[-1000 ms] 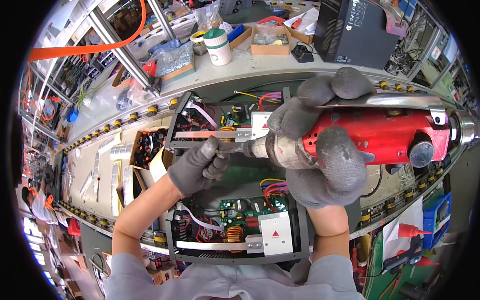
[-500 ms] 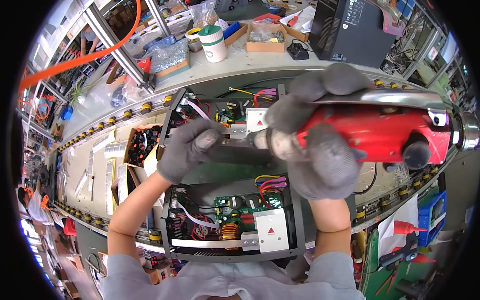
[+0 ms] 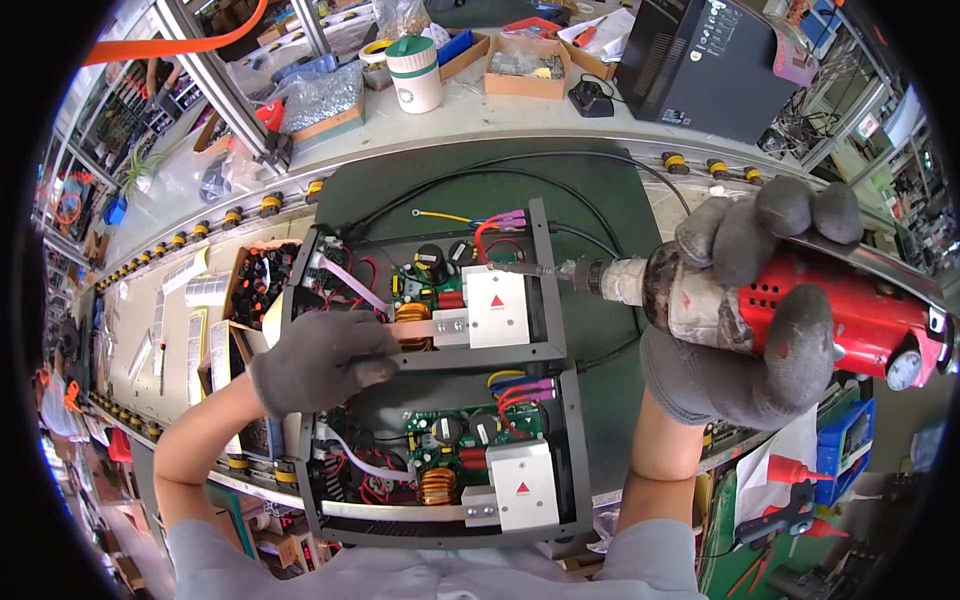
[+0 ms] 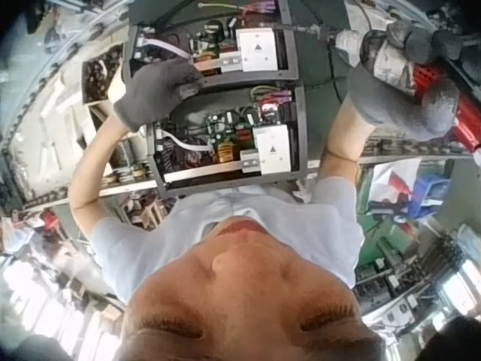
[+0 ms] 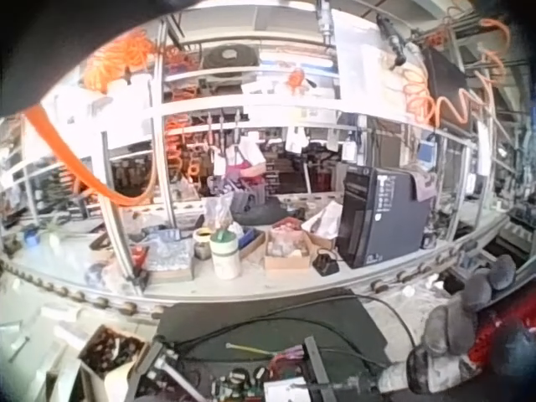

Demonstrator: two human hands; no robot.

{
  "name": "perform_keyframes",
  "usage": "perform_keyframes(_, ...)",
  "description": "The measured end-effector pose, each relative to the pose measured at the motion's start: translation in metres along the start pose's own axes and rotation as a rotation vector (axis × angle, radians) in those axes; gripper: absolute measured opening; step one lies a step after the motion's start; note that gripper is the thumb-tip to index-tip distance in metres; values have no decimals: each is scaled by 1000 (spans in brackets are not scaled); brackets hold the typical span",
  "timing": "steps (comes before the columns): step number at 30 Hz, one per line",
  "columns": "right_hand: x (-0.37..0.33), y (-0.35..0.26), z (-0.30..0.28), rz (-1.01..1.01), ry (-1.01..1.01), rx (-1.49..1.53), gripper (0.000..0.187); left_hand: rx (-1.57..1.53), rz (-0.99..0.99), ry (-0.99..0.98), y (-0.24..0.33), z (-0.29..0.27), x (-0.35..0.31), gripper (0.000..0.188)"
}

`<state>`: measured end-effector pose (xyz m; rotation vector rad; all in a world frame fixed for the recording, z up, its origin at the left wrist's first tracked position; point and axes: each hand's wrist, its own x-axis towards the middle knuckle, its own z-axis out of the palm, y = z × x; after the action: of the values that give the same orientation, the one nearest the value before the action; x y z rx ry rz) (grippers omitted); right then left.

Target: Assembling components and wiring into a metal power inverter chassis on an assembly line.

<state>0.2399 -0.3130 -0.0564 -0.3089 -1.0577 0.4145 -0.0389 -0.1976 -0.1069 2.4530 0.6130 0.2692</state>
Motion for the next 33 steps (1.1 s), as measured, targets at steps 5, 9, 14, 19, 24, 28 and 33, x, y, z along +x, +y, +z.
perform_keyframes(5,7,9,-11,36,-54,0,48,589,153,111,-9,-31,71,18)
perform_keyframes(9,13,35,-15,68,-29,-7,47,645,128,-233,-65,-17,151,27)
perform_keyframes(14,9,46,-21,126,63,-176,49,535,-97,-473,-62,3,181,26)
perform_keyframes(19,9,54,-26,166,54,-199,50,91,-134,-172,-73,6,202,22)
perform_keyframes(24,9,64,-29,196,15,-202,51,-646,-432,-177,-70,31,206,15)
perform_keyframes(28,6,69,-22,313,74,-259,50,-670,-505,-174,-68,47,194,13)
perform_keyframes(33,-1,82,-23,406,107,13,51,-584,-584,-136,-59,47,179,18)
